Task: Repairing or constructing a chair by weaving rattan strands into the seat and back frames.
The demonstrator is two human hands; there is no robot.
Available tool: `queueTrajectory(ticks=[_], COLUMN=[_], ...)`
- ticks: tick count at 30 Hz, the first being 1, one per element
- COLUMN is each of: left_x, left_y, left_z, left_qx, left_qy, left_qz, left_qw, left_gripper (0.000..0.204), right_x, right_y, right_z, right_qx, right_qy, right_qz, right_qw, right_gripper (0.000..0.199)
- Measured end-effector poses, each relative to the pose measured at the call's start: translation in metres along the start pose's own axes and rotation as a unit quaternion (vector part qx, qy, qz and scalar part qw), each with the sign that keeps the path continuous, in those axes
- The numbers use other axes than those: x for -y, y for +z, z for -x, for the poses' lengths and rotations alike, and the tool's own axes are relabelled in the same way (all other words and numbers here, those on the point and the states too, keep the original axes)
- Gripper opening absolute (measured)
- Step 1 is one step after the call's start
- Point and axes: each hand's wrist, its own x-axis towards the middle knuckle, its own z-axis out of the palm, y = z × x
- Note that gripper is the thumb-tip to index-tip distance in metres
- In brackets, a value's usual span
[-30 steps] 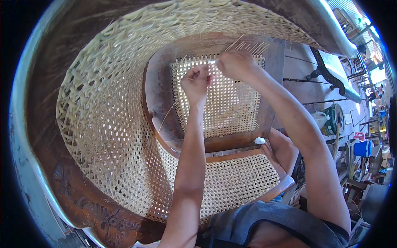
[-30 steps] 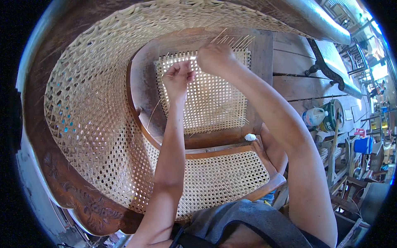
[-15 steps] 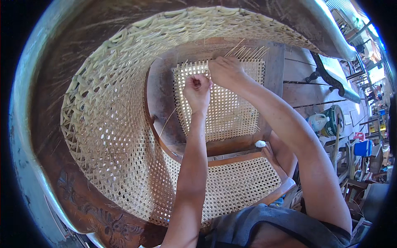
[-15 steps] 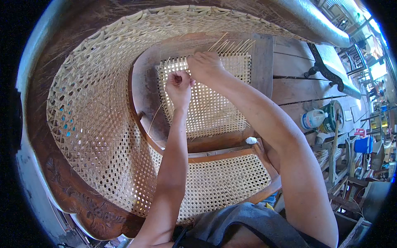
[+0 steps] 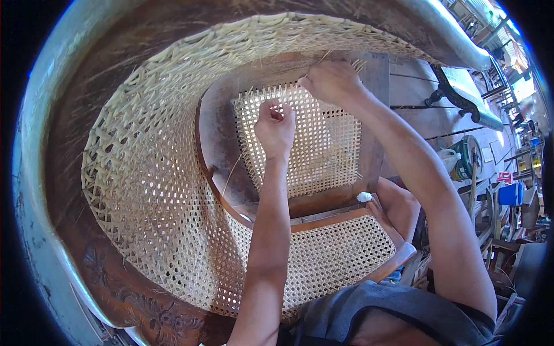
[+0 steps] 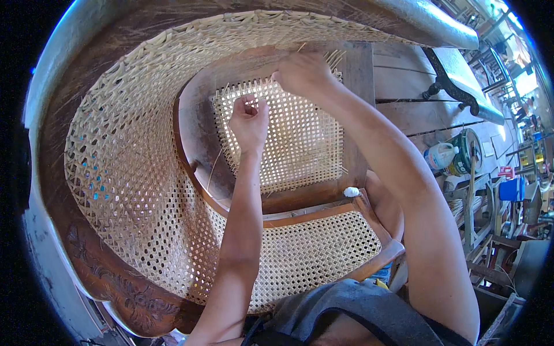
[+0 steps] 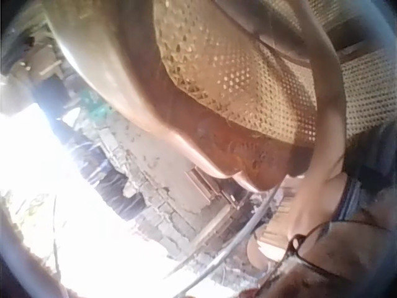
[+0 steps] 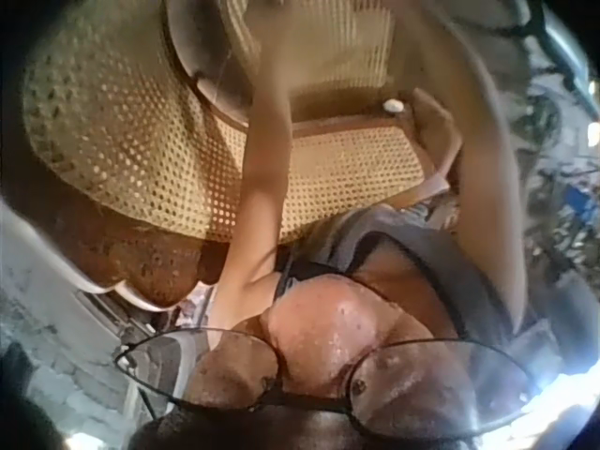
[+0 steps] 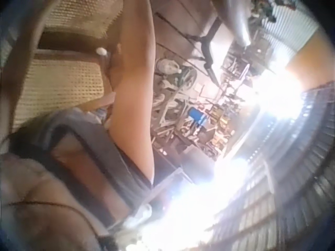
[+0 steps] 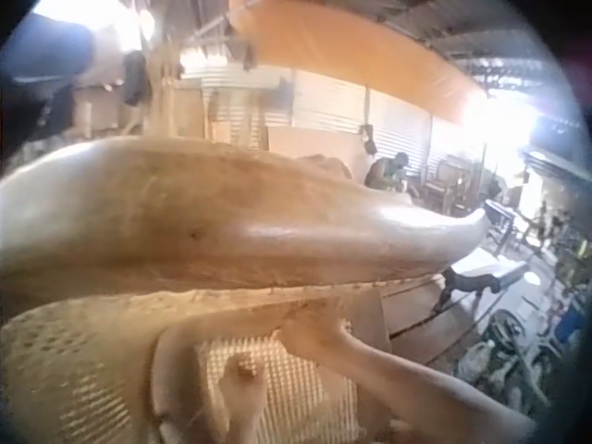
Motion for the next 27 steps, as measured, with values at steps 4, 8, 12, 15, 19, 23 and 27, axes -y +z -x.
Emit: queueTrajectory(ticks=[4,8,12,15,19,23,27], left_x=[-0.005,-0.003,0.002,0.008,0.01,0.009,0.007], left_y=[0.005,0.006,0.002,0.005,0.008,0.007,0.01], left_z=[-0.011,-0.016,-0.017,-0.017,-0.015,-0.021,-0.023], left_qx=[0.094,0.094,0.067,0.061,0.019,0.041,0.034], left_qy=[-0.027,-0.091,-0.107,-0.068,-0.024,-0.01,0.054], left_qz=[0.145,0.303,0.297,0.269,0.214,0.162,0.072], left_qw=[0.985,0.944,0.947,0.959,0.976,0.986,0.995], left_gripper=[0.012,0.017,0.015,0.012,0.014,0.013,0.011], right_x=[-0.002,0.005,0.014,0.026,0.033,0.028,0.018], right_y=[0.007,0.016,0.022,0.028,0.027,0.022,0.037], right_z=[0.006,0.002,-0.003,-0.005,-0.004,0.0,-0.003], right_qx=[-0.015,-0.008,-0.026,-0.057,-0.052,-0.02,-0.104], right_qy=[-0.014,-0.053,-0.08,-0.116,-0.108,-0.088,-0.073], right_qz=[-0.019,-0.014,0.041,0.023,0.024,0.019,-0.008], right_qw=[1.0,0.998,0.996,0.991,0.993,0.996,0.992], right_gripper=[0.032,0.029,0.021,0.016,0.015,0.016,0.017])
